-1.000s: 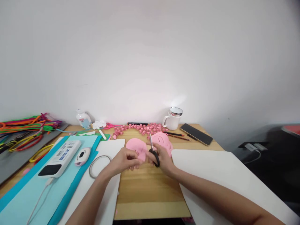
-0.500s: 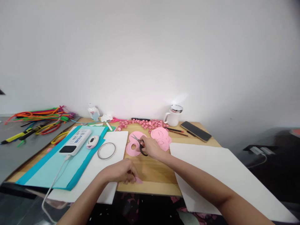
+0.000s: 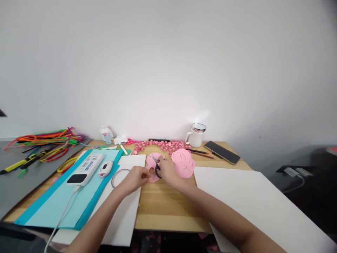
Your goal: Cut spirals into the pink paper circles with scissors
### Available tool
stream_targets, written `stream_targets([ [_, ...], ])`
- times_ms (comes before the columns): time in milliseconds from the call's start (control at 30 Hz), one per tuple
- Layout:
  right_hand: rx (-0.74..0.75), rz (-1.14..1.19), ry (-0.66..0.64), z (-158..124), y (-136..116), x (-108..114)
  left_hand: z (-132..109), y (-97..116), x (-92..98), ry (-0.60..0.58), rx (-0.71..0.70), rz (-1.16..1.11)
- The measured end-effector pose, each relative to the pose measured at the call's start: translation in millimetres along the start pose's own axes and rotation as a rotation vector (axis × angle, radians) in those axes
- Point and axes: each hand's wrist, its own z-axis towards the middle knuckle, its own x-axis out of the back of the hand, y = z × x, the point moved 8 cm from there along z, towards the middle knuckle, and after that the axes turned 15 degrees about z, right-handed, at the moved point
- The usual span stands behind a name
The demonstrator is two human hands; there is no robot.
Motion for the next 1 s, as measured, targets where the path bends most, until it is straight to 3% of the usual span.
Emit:
stream_targets([
  [333, 0.003, 0.048, 0.0, -1, 6, 5, 44, -21, 1.0, 0.091, 0.05, 0.204],
  [567, -0.068, 0.049, -0.029, 6, 1, -1, 47, -21, -19.5, 0.102, 0.068, 0.247],
  [767, -0.014, 0.216, 0.01, 1, 5, -4, 40, -20, -18.5, 0.115, 0.057, 0.132],
  [900, 0.026, 0.43, 0.054, 2, 10, 15, 39, -15, -10.8, 0.127, 0.027, 0.054],
  [1000, 0.037, 0.639, 0.064, 9, 22, 54, 44, -14, -2.8, 0.179, 0.028, 0.074],
])
